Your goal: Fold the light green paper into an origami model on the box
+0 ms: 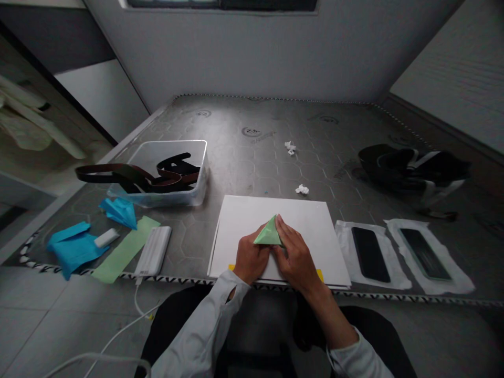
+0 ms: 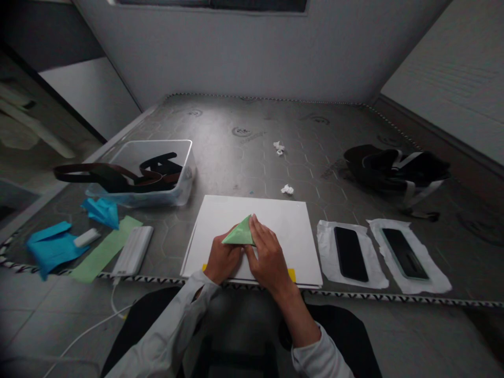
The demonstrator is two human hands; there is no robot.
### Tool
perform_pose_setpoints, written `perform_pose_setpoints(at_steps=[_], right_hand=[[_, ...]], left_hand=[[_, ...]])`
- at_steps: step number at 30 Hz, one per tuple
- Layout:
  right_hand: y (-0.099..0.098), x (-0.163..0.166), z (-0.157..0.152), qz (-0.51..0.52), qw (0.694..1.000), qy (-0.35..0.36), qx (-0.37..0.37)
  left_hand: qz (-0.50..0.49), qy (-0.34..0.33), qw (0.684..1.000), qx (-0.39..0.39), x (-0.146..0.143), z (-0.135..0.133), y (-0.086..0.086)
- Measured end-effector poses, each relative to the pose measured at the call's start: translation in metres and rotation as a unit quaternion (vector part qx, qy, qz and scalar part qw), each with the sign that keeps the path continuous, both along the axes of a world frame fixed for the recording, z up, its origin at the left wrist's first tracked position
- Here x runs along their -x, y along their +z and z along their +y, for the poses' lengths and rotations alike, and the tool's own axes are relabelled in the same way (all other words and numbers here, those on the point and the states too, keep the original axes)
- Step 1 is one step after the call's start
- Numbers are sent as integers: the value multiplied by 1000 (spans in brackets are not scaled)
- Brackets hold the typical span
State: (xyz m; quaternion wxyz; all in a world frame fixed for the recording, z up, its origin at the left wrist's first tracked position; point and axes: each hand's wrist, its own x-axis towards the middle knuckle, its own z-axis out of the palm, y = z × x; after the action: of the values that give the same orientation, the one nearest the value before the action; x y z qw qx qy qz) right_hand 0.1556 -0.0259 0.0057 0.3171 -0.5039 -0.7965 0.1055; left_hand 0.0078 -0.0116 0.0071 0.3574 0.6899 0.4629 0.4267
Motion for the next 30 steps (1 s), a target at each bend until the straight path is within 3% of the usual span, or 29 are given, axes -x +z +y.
perform_pose_setpoints(at_steps=[4,12,20,26,30], right_hand=[[0,-1,0,-23,999,-27,-25],[1,-2,1,-36,997,-8,-64],[3,-4,-1,-40,993,-32,-105],[2,-6,-2,-46,992,-46,-109],[1,-8,-2,-27,994,-49,-92]], left_hand=[[-3,-3,1000,-6,0,-1,3],[37,-6,999,-29,-1,-1,-1],[117,-16,989,-85,-1,-4,-9],[208,23,970,-124,-2,-7,-10],[190,29,973,-131,-2,-8,-8]])
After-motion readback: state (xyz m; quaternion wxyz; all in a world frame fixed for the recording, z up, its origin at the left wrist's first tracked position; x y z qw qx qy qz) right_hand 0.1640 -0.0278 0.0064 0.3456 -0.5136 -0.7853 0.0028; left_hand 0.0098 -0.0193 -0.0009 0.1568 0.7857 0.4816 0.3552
